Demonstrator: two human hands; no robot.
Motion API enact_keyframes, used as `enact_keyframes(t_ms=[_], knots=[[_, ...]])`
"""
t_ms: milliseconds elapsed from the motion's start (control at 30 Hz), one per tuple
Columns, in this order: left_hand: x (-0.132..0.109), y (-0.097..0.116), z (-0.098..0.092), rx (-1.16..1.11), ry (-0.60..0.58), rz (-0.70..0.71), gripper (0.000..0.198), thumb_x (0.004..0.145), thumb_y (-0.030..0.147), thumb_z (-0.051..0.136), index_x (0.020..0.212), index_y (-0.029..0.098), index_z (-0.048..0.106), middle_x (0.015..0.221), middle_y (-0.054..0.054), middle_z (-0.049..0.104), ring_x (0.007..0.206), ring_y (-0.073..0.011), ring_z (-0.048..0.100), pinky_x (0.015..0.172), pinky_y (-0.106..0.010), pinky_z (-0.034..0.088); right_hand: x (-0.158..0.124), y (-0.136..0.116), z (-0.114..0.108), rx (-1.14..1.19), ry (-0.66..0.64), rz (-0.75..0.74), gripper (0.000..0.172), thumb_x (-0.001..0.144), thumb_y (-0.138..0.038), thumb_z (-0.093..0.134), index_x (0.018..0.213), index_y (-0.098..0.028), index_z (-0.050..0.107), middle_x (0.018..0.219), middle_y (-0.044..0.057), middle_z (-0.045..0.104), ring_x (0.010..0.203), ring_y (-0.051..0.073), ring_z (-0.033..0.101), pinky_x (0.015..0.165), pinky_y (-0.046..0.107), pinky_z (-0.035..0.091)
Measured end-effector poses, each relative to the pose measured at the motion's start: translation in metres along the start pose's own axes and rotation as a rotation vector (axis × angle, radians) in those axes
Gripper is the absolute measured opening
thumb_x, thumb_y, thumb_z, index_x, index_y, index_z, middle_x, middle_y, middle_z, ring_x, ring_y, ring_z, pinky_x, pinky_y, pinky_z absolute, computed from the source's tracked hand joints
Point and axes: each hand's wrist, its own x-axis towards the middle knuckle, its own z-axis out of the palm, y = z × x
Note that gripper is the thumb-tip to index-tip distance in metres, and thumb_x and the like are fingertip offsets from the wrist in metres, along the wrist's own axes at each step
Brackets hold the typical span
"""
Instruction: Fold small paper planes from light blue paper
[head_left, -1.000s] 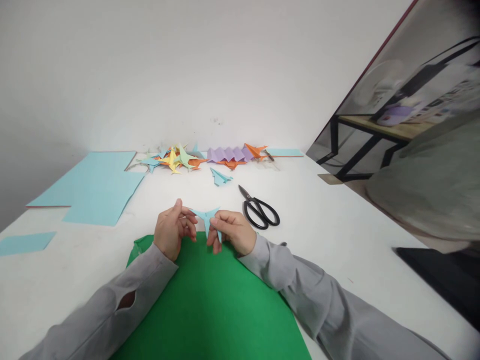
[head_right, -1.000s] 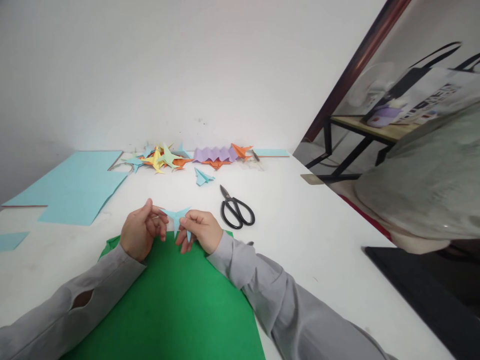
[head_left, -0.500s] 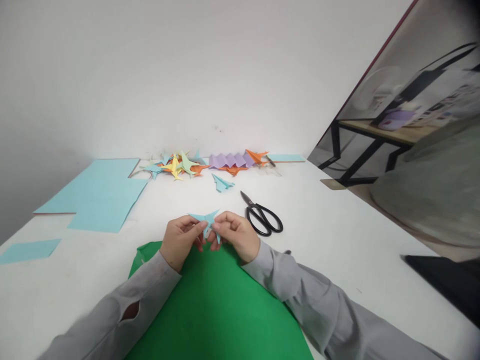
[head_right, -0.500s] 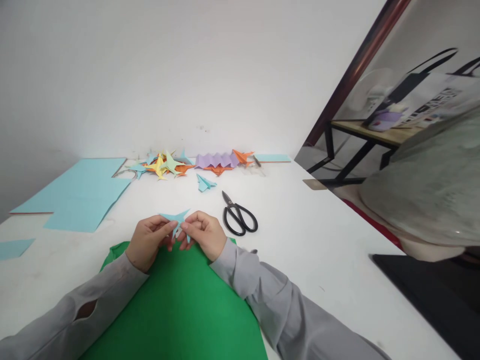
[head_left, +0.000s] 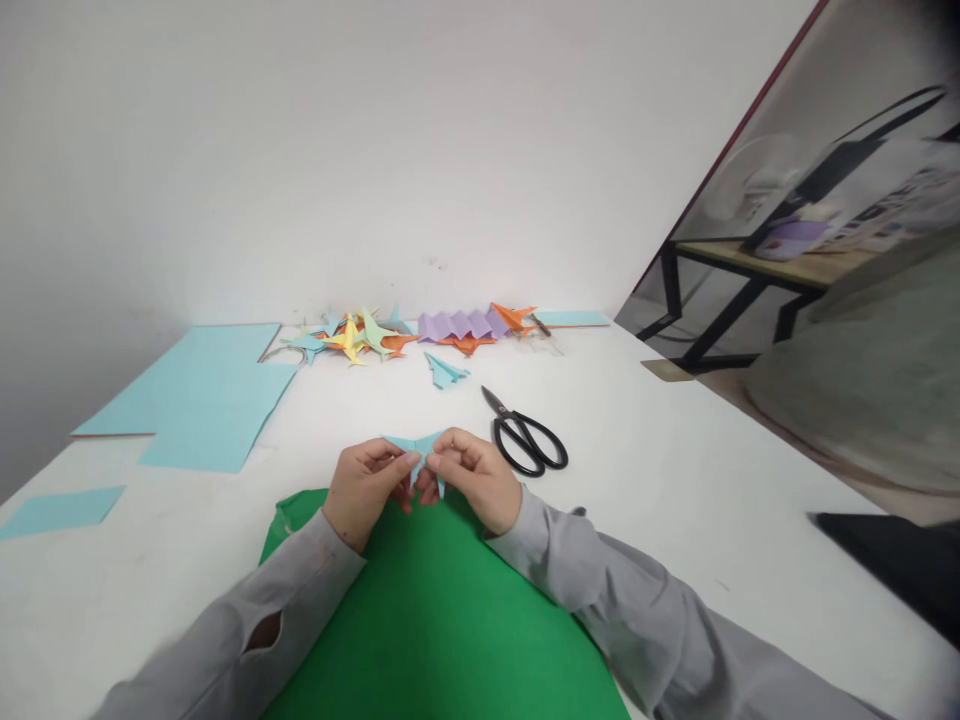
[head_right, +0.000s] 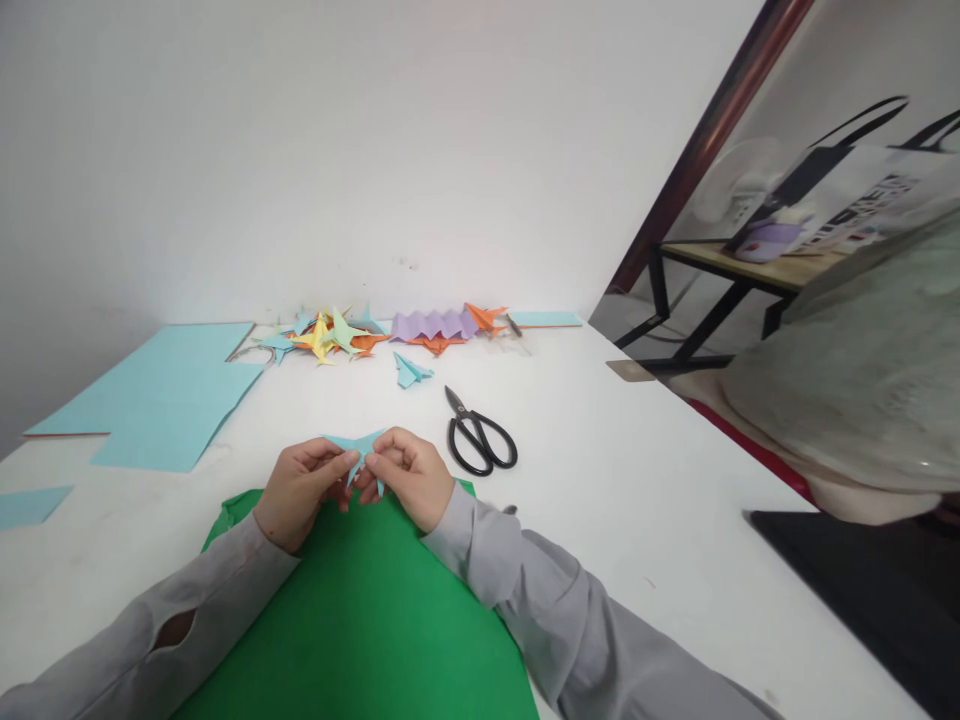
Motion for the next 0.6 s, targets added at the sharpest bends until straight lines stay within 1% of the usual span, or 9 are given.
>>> enact_keyframes(t_ms=[67, 167, 233, 267, 333, 367, 433, 500, 600], knots=[[0.001, 0.001, 0.000, 0.001, -0.001, 0.002, 0.022, 0.065, 0.033, 0.067, 0.061, 0.013, 0.058, 0.046, 0.002, 0.055, 0.040, -0.0095, 0.050, 0.037, -0.022, 0.043, 0.001, 0.002, 0.000, -0.020, 0.051, -0.052, 0.024, 0.070, -0.037, 0.064, 0.073, -0.019, 0.048, 0.055, -0.003, 0.063, 0.047, 0.013, 0.059, 0.048, 0.026, 0.046], [0.002, 0.004, -0.001, -0.032, 0.098, 0.034, 0.024, 0.062, 0.030, 0.069, 0.075, 0.012, 0.060, 0.056, 0.002, 0.057, 0.049, -0.0101, 0.053, 0.040, -0.021, 0.046, 0.001, 0.003, -0.002, -0.136, 0.202, -0.158, 0.018, 0.073, -0.034, 0.061, 0.076, -0.020, 0.051, 0.057, -0.002, 0.062, 0.052, 0.013, 0.060, 0.052, 0.027, 0.047], [0.001, 0.006, -0.001, -0.071, 0.170, 0.078, 0.036, 0.061, 0.029, 0.070, 0.091, 0.014, 0.057, 0.058, 0.004, 0.055, 0.049, -0.0100, 0.053, 0.039, -0.021, 0.046, 0.000, 0.002, -0.004, -0.283, 0.291, -0.239, 0.014, 0.075, -0.032, 0.059, 0.077, -0.020, 0.054, 0.060, 0.000, 0.062, 0.056, 0.015, 0.060, 0.054, 0.028, 0.048], [-0.001, 0.008, 0.000, -0.082, 0.182, 0.105, 0.045, 0.061, 0.029, 0.070, 0.101, 0.016, 0.054, 0.057, 0.005, 0.054, 0.047, -0.0100, 0.052, 0.038, -0.021, 0.046, -0.001, 0.002, -0.004, -0.378, 0.314, -0.282, 0.012, 0.075, -0.031, 0.058, 0.077, -0.020, 0.056, 0.062, 0.001, 0.062, 0.058, 0.015, 0.060, 0.055, 0.029, 0.048], [-0.004, 0.010, 0.001, -0.064, 0.151, 0.150, 0.060, 0.064, 0.029, 0.067, 0.118, 0.019, 0.043, 0.055, 0.007, 0.055, 0.043, -0.0103, 0.052, 0.037, -0.022, 0.046, -0.003, 0.000, -0.005, -0.570, 0.317, -0.375, 0.009, 0.077, -0.028, 0.057, 0.077, -0.020, 0.060, 0.067, 0.003, 0.064, 0.062, 0.016, 0.060, 0.058, 0.031, 0.048], [-0.006, 0.011, 0.002, -0.041, 0.120, 0.158, 0.062, 0.065, 0.029, 0.066, 0.120, 0.019, 0.041, 0.056, 0.006, 0.057, 0.043, -0.0108, 0.053, 0.037, -0.023, 0.046, -0.004, -0.001, -0.005, -0.646, 0.302, -0.421, 0.009, 0.077, -0.027, 0.056, 0.077, -0.020, 0.062, 0.070, 0.004, 0.065, 0.064, 0.017, 0.060, 0.060, 0.031, 0.048], [-0.009, 0.010, 0.003, 0.002, 0.048, 0.151, 0.054, 0.065, 0.029, 0.066, 0.115, 0.018, 0.048, 0.060, 0.003, 0.060, 0.044, -0.0118, 0.056, 0.038, -0.024, 0.048, -0.005, -0.002, -0.004, -0.735, 0.263, -0.502, 0.009, 0.079, -0.024, 0.054, 0.079, -0.021, 0.063, 0.074, 0.005, 0.066, 0.067, 0.017, 0.060, 0.062, 0.032, 0.049], [-0.009, 0.008, 0.003, 0.021, -0.010, 0.129, 0.039, 0.065, 0.028, 0.065, 0.101, 0.015, 0.059, 0.061, 0.002, 0.061, 0.045, -0.0126, 0.057, 0.039, -0.024, 0.048, -0.007, -0.003, -0.004, -0.764, 0.228, -0.553, 0.011, 0.080, -0.022, 0.051, 0.081, -0.021, 0.062, 0.074, 0.005, 0.066, 0.068, 0.017, 0.060, 0.062, 0.032, 0.049], [-0.007, 0.006, 0.003, 0.015, -0.003, 0.108, 0.024, 0.065, 0.026, 0.063, 0.085, 0.013, 0.065, 0.053, 0.001, 0.060, 0.045, -0.0134, 0.058, 0.041, -0.025, 0.050, -0.007, -0.002, -0.003, -0.793, 0.194, -0.581, 0.012, 0.081, -0.021, 0.050, 0.082, -0.021, 0.062, 0.075, 0.005, 0.065, 0.069, 0.017, 0.060, 0.062, 0.032, 0.049]])
